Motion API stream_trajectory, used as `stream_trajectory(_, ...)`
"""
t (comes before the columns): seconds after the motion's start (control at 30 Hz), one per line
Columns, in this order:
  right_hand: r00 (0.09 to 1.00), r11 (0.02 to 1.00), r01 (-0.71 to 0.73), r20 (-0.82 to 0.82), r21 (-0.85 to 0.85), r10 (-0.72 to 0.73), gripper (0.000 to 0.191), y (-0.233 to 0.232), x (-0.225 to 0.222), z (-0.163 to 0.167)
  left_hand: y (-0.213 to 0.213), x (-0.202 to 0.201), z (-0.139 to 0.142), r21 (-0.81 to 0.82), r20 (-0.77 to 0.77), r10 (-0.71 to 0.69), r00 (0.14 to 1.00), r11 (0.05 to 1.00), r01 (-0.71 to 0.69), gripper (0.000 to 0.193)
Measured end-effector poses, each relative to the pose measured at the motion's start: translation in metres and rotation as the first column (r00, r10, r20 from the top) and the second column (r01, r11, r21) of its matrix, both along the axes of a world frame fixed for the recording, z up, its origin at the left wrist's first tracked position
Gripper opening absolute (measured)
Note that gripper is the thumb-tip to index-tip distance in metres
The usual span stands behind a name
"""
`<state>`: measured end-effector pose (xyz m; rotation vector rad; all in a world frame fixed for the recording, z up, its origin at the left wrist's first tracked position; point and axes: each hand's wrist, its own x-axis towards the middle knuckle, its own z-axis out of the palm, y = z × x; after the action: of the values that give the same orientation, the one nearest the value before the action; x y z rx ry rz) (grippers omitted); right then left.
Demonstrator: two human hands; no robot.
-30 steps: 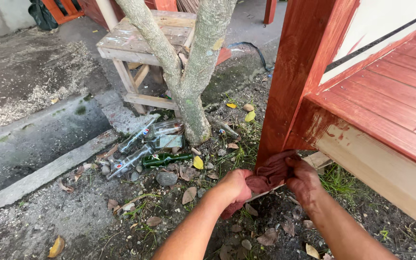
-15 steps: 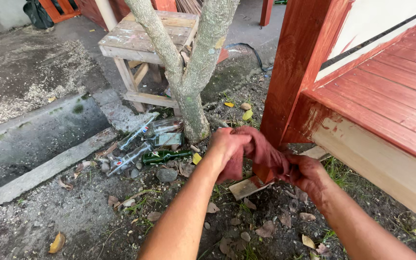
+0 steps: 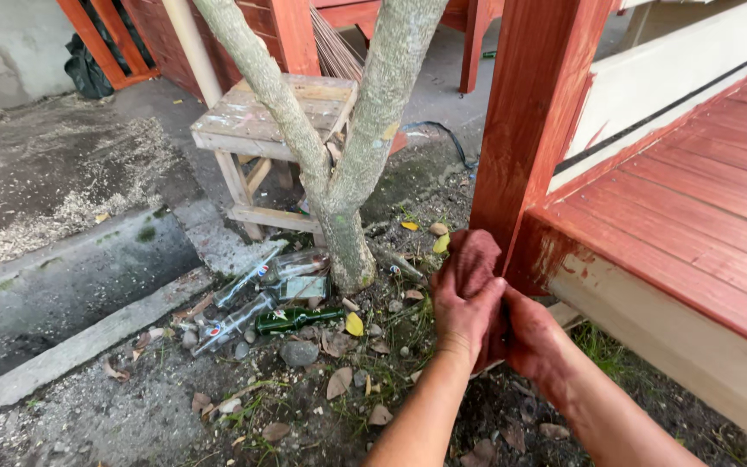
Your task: The person wipes red wood stain onto the slats and frame of a wooden bench using a cloth, dipping the cloth into a bucket of stain. They work across the bench seat, then move to the edges, legs, and end posts, rubbing the stain into the bare wood surfaces.
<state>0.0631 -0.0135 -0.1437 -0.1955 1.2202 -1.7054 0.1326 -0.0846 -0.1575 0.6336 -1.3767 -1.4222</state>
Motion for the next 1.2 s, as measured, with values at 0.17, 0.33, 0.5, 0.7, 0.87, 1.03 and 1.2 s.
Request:
stream_trajectory(0.17, 0.863, 0.990, 0.122, -0.500, 0.064, -0.074, 0.056, 0.044, -0.019, 0.038, -0.033, -0.003, 0.034, 0.266, -0.496, -0.072, 0.865, 0.936, 0.231, 0.074)
stream_trajectory(0.33, 0.609, 0.958, 0.233, -0.743, -0.167, -0.278, 0.044, 0.061, -0.011, 0.070, -0.032, -0.016, 0.078, 0.209, -0.345, -0.075, 0.936, 0.966, 0.154, 0.082)
stream_trajectory(0.5, -0.183, 0.936, 0.147, -0.938, -0.321, -0.293, 0.029, 0.080, 0.007, 0.110, -0.008, -0.050, 0.080, -0.228, 0.089, 0.087, 0.992, 0.971, -0.065, 0.077)
stream_trajectory(0.7, -0.596, 0.910, 0.235, -0.790, -0.343, -0.144, 0.019, 0.078, -0.005, 0.140, -0.007, -0.081, 0.025, -0.040, -0.201, 0.166, 0.965, 0.983, -0.177, 0.075)
stream_trajectory(0.87, -0.641, 0.839, 0.415, -0.768, -0.353, -0.007, 0.018, 0.076, -0.017, 0.130, -0.006, -0.095, -0.012, 0.206, -0.720, 0.108, 0.685, 0.977, 0.063, 0.089)
stream_trajectory(1.03, -0.629, 0.852, 0.407, -0.777, -0.329, 0.000, 0.019, 0.076, -0.027, 0.119, 0.001, -0.079, -0.042, 0.612, -0.572, 0.286, 0.768, 0.772, 0.168, 0.092)
stream_trajectory(1.2, -0.565, 0.862, 0.415, -0.825, -0.291, -0.007, 0.019, 0.072, -0.030, 0.118, 0.002, -0.075, -0.091, 0.663, -0.549, 0.354, 0.757, 0.736, 0.137, 0.091)
